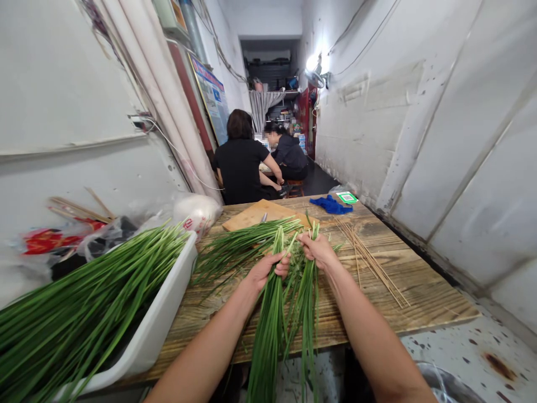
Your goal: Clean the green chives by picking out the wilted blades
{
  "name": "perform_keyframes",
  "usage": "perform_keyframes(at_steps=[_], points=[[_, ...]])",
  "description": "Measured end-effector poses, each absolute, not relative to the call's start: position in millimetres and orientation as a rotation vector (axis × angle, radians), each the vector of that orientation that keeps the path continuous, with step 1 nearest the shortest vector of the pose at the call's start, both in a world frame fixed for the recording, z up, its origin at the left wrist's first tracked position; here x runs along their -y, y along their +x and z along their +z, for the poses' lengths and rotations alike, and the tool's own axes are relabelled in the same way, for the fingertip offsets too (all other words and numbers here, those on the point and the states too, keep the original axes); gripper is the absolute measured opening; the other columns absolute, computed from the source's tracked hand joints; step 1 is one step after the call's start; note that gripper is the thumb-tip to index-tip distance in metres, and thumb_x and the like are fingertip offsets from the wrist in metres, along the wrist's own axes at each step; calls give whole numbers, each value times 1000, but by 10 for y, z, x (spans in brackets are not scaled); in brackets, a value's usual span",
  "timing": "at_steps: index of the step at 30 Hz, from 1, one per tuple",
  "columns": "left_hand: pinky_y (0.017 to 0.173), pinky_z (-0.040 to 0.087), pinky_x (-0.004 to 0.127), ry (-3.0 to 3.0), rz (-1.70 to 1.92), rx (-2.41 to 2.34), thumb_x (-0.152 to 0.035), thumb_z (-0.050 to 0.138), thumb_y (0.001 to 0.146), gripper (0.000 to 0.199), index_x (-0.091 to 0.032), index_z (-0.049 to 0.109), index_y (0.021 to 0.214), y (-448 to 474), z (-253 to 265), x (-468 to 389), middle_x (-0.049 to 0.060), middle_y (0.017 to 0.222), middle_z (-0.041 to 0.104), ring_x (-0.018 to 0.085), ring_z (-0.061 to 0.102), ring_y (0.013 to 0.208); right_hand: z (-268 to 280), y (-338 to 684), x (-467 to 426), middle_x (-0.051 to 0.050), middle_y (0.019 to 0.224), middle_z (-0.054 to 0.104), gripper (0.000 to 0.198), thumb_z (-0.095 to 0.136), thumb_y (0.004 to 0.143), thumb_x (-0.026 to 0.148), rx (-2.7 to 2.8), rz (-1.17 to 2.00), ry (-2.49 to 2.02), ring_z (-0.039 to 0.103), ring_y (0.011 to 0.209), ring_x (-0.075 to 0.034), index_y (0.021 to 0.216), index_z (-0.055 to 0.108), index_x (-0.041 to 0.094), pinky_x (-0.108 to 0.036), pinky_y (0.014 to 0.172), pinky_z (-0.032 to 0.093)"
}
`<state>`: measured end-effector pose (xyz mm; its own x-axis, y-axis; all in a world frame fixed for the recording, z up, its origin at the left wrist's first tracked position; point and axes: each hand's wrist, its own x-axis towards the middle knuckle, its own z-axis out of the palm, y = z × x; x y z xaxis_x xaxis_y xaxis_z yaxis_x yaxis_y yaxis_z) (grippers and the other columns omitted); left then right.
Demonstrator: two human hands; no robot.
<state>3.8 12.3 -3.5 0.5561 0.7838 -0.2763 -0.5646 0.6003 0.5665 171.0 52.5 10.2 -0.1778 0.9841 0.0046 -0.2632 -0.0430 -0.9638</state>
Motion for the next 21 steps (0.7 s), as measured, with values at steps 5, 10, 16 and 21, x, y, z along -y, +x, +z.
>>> perform_keyframes(at_steps=[5,10,16,21], points=[[38,27,8,387,799,-506,-14,64,81,12,-7,55,78,23,-23,-119,-4,61,41,-1,36,43,62,1768,-616,7,43,41,35,76,67,33,887,1451,-1018,24,29,-1,58,46,18,-15,24,17],[39,30,8,382,842,-504,-14,62,83,10,-7,57,80,25,-44,-128,-3,62,45,0,39,44,90,1770,-579,5,52,53,21,72,69,20,944,1568,-1073,26,29,0,69,51,17,-13,25,17],[40,34,10,506,913,-608,-17,67,79,13,-7,60,81,69,-75,-125,-1,62,49,1,43,45,159,1694,-428,8,50,51,21,72,65,19,1157,1739,-1022,22,30,0,81,58,15,-13,27,13],[41,33,12,635,914,-674,-22,75,72,22,-7,61,80,94,-117,-106,-1,60,51,2,43,44,120,1707,-471,10,46,41,29,78,64,34,1177,1760,-919,22,31,0,70,59,13,-14,27,13]])
